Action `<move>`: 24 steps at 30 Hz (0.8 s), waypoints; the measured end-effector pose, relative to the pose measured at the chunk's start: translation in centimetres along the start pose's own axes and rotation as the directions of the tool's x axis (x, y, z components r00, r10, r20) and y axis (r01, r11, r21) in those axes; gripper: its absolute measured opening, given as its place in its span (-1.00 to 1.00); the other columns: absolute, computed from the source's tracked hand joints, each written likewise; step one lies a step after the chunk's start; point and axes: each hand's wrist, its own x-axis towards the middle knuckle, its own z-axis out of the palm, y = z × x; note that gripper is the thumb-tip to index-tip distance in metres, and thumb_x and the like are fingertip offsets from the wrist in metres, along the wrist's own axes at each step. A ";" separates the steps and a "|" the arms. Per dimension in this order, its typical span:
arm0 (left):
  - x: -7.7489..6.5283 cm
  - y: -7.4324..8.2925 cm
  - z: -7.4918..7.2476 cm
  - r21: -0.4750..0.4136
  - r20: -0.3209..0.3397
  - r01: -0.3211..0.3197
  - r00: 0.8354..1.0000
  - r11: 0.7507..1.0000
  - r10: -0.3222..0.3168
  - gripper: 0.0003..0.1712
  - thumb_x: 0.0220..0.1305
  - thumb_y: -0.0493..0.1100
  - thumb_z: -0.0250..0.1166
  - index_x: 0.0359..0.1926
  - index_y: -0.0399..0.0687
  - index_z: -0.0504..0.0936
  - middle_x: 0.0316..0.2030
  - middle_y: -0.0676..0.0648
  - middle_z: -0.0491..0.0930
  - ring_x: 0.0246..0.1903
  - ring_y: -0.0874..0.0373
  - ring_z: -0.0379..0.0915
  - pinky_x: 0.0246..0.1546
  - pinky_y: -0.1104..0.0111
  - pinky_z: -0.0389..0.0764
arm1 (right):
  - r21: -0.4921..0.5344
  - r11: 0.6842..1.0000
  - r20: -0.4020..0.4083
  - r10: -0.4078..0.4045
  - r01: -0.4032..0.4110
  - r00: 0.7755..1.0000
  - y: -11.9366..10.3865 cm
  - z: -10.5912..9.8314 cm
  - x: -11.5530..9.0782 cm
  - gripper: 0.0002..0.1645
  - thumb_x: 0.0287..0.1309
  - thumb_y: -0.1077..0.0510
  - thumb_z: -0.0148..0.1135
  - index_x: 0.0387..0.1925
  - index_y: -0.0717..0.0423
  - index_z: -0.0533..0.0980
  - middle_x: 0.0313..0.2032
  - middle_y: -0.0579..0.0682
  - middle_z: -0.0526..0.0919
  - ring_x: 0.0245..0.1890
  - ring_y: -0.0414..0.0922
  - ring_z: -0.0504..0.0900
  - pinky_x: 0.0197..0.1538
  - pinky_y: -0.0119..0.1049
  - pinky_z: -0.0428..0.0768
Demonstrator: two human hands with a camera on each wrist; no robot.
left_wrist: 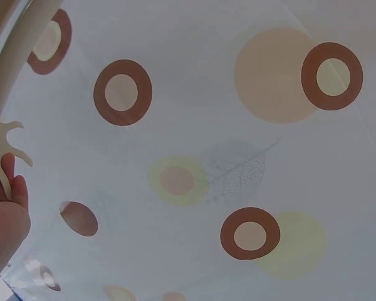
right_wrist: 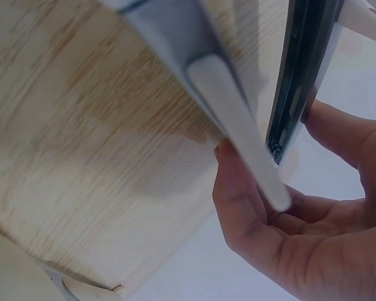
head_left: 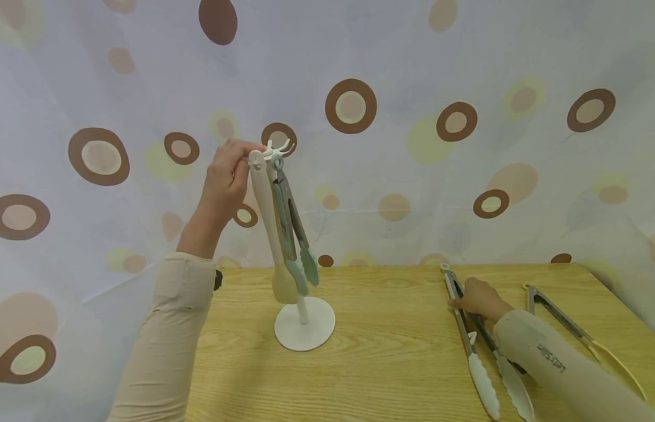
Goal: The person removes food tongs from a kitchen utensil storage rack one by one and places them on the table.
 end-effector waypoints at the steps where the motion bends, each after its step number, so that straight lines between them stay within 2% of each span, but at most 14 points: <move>1: 0.0 0.0 0.0 0.000 0.000 0.003 1.000 1.000 -0.003 -0.66 0.35 -0.38 -0.11 -0.10 -0.29 0.60 -0.13 -0.23 0.56 -0.08 -0.10 0.34 0.02 0.14 0.26 | -0.002 1.000 0.001 0.000 0.000 1.000 0.0 0.0 0.0 -0.62 0.18 0.11 0.27 -0.60 0.26 0.39 -0.78 -0.02 0.37 -0.77 -0.10 0.46 -0.63 -0.23 0.52; 14: 0.0 0.1 -0.1 0.007 0.006 0.017 1.000 1.000 -0.017 -0.66 0.35 -0.38 -0.11 -0.09 -0.29 0.60 -0.11 -0.24 0.56 -0.05 -0.12 0.33 0.00 0.12 0.27 | 0.012 1.000 0.027 0.007 -0.007 1.000 0.4 0.5 0.5 -0.61 0.17 0.13 0.26 -0.67 0.19 0.38 -0.82 -0.11 0.25 -0.81 -0.20 0.34 -0.68 -0.32 0.42; 24: 0.0 0.2 -0.1 0.000 0.007 0.013 1.000 1.000 -0.013 -0.67 0.35 -0.38 -0.10 -0.09 -0.30 0.60 -0.12 -0.24 0.56 -0.05 -0.12 0.33 0.00 0.12 0.28 | 0.015 0.999 0.032 0.030 -0.030 0.999 0.4 0.5 0.6 -0.58 0.15 0.13 0.28 -0.71 0.15 0.35 -0.82 -0.11 0.24 -0.81 -0.18 0.35 -0.69 -0.32 0.42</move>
